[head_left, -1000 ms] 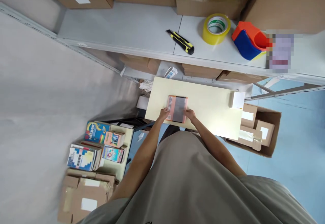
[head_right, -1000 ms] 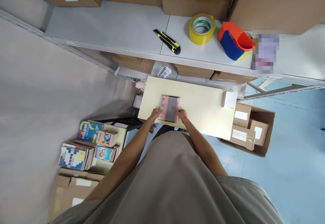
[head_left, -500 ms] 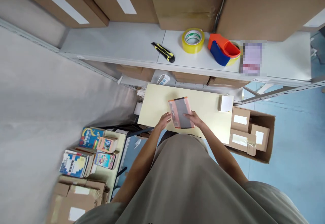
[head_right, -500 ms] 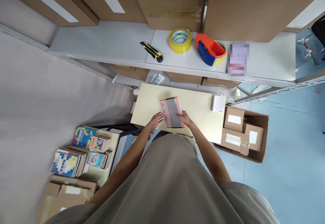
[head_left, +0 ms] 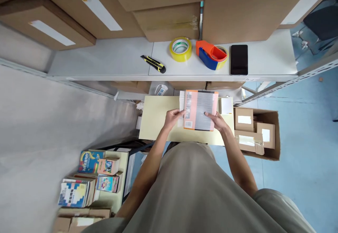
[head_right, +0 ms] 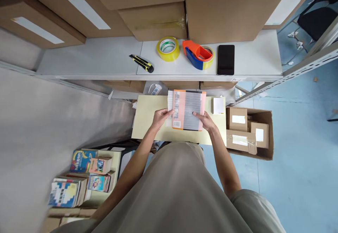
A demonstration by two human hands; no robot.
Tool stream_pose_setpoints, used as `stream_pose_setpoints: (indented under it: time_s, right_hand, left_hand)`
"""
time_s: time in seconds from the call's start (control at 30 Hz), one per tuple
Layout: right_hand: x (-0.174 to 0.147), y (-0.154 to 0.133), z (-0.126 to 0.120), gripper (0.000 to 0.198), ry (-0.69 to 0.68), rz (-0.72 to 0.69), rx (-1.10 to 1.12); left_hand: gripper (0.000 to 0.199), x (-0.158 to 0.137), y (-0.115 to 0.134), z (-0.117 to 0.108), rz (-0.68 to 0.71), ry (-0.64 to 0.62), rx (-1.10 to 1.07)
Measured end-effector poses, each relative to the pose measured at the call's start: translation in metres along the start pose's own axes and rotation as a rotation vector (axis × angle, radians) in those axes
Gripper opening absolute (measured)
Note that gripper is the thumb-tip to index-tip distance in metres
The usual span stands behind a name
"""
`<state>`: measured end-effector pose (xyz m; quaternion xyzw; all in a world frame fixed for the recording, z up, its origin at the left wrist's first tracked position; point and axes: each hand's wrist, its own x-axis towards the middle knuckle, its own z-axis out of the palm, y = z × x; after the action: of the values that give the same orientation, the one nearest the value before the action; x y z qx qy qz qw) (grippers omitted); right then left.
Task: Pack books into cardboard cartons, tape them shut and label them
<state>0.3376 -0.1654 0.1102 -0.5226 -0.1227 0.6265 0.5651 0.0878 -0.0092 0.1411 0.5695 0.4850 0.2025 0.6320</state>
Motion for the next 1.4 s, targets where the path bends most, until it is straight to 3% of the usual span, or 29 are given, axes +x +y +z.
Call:
stream_pose_setpoints:
  time_s: [0.1,0.33,0.5,0.67,0.83,0.97,1.07,1.17,1.27,1.4]
  right_hand:
    - [-0.002,0.004,0.0,0.066,0.021,-0.001,0.036]
    - [-0.001,0.007,0.012,0.068,0.006,0.029,-0.024]
    - [0.003,0.005,0.016,0.074,0.034,-0.042,-0.12]
    - [0.003,-0.014,0.012,0.076,0.028,-0.149,-0.265]
    - [0.001,-0.057,0.002,0.079,0.11,-0.347,-0.366]
    - [0.003,-0.115,-0.003,0.075,0.239,-0.624,-0.496]
    - [0.015,-0.166,-0.011,0.063,0.4,-0.868,-0.701]
    - [0.04,-0.209,-0.027,0.053,0.575,-1.01,-0.961]
    - [0.073,-0.234,-0.043,0.05,0.699,-0.986,-1.155]
    - [0.102,-0.243,-0.053,0.047,0.759,-0.808,-1.252]
  left_hand:
    - [0.059,-0.002,0.003,0.007,0.016,0.033,0.018]
    - [0.067,-0.002,0.0,0.009,-0.054,-0.039,-0.061]
    - [0.068,-0.009,0.002,0.011,0.055,0.039,-0.028]
    - [0.054,-0.016,0.025,0.009,0.191,0.078,0.109]
    - [0.045,-0.014,0.074,0.013,0.371,0.08,0.162]
    - [0.044,-0.006,0.128,0.024,0.533,0.069,0.15]
    - [0.048,0.001,0.166,0.033,0.651,0.121,0.185]
    - [0.053,0.007,0.192,0.041,0.727,0.183,0.193]
    - [0.053,0.011,0.207,0.048,0.754,0.216,0.159]
    - [0.045,0.01,0.213,0.052,0.747,0.237,0.122]
